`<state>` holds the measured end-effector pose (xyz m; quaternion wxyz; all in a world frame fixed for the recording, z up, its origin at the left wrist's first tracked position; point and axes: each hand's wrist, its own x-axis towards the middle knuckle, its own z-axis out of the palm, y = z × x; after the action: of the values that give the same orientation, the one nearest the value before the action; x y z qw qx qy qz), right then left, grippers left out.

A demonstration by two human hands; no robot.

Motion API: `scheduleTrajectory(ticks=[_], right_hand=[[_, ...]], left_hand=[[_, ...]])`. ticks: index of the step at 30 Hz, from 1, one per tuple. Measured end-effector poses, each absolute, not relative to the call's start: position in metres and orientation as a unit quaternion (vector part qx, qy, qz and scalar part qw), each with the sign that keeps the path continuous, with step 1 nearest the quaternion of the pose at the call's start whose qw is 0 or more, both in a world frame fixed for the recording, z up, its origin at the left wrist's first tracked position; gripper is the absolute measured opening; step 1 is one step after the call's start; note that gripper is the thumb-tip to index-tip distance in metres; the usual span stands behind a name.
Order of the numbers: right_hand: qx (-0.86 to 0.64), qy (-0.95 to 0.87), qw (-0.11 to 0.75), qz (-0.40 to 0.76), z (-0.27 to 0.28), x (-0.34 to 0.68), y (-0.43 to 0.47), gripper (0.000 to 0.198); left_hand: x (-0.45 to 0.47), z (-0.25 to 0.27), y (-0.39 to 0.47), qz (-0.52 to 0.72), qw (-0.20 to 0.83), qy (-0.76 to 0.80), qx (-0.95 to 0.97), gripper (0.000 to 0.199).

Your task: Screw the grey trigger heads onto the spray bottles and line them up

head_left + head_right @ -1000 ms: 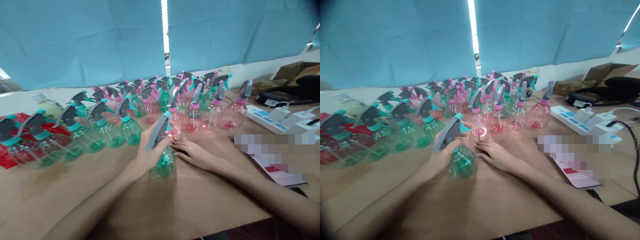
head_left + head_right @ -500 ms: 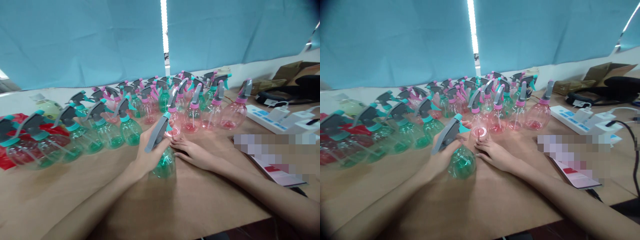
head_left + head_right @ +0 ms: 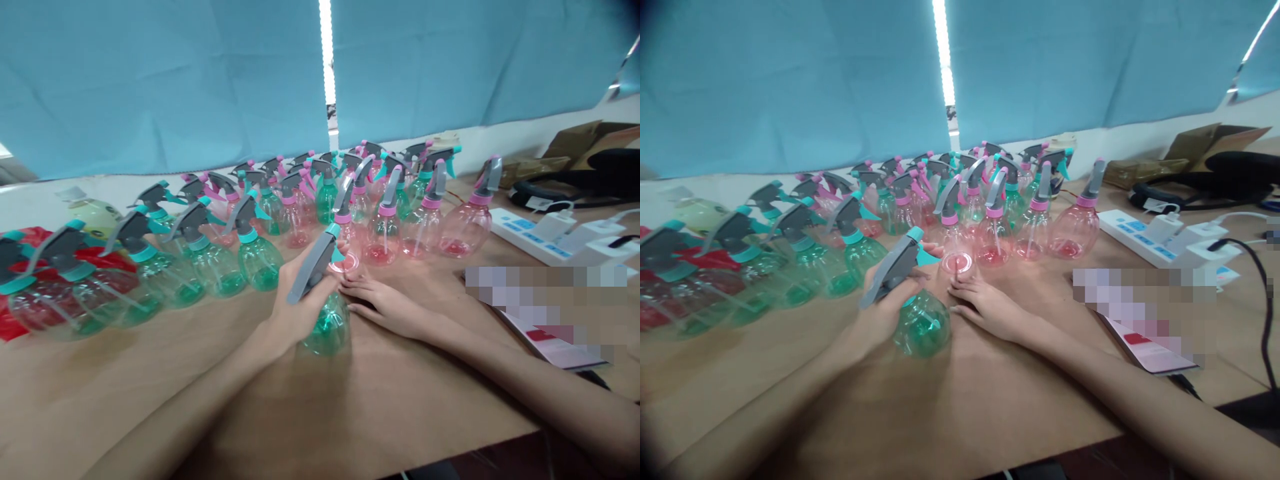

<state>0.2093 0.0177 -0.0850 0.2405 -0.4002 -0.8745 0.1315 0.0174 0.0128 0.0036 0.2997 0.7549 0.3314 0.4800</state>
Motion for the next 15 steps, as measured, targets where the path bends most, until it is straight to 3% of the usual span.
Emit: scheduleTrajectory(ticks=[15], right_hand=[[-0.390, -0.873, 0.255, 0.146, -0.0840, 0.2095, 0.0178, 0.043]], left_hand=[[0.0188, 0.0112, 0.0087, 0.463, 0.322, 0.371, 0.738, 0.011]])
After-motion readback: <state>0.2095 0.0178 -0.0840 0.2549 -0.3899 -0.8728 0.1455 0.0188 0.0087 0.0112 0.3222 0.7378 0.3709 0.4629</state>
